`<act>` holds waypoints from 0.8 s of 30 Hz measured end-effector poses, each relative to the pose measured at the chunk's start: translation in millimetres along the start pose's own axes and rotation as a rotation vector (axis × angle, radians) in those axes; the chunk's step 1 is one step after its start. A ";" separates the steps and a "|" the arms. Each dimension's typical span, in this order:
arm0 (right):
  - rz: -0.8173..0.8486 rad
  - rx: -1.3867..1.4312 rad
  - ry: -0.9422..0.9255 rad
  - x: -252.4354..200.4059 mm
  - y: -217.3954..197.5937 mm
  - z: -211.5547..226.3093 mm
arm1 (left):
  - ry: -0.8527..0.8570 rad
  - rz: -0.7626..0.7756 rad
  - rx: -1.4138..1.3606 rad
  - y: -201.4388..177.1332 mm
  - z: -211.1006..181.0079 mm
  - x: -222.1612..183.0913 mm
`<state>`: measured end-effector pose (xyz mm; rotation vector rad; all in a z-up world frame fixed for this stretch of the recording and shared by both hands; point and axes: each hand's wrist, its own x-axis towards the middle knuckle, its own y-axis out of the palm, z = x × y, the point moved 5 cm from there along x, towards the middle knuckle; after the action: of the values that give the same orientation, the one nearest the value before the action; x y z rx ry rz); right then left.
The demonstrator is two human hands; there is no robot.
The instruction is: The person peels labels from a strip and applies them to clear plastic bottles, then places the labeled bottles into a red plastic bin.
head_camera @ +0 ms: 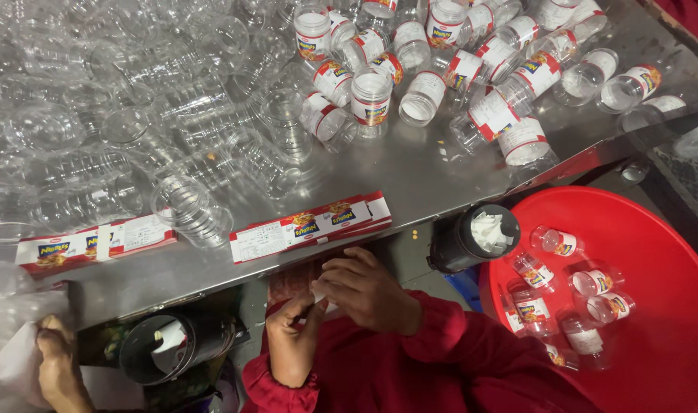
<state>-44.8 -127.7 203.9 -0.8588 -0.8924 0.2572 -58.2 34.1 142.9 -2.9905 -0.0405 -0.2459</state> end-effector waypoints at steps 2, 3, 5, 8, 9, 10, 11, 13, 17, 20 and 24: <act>0.007 0.004 -0.031 3.4 -4.5 5.6 | -0.039 -0.004 -0.023 -1.8 1.5 -3.5; -0.002 0.016 -0.044 5.3 -5.8 7.9 | -0.059 -0.006 -0.034 -2.3 2.6 -4.7; -0.016 0.029 -0.043 6.5 -6.7 8.8 | -0.060 -0.029 0.053 -3.4 2.9 -5.9; -0.036 0.029 0.012 0.9 -0.8 7.3 | 0.015 -0.042 0.082 -3.0 -2.7 -6.4; -0.044 0.028 0.035 -1.6 2.6 6.9 | 0.054 -0.044 0.076 -2.7 -6.0 -6.9; -0.052 0.028 0.059 -3.8 5.6 5.7 | 0.064 -0.050 0.100 -2.9 -8.2 -6.7; -0.059 0.021 0.064 -5.5 8.1 5.1 | 0.073 -0.057 0.126 -3.3 -10.4 -6.6; -0.072 0.006 0.074 -6.6 10.9 3.9 | 0.082 -0.039 0.162 -3.8 -14.5 -7.1; -0.095 0.055 -0.020 -3.1 5.5 7.7 | 0.048 0.008 0.182 -6.4 -17.8 -7.9; -0.098 0.070 -0.079 -3.7 2.0 10.3 | 0.036 0.031 0.223 -7.5 -19.6 -6.5; -0.117 -0.059 -0.094 -6.7 9.5 9.1 | -0.133 0.073 0.186 -3.1 -13.5 -7.7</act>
<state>-54.7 -120.1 196.0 -0.8507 -1.0388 0.1717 -68.0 35.2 155.3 -2.8120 0.0303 -0.0320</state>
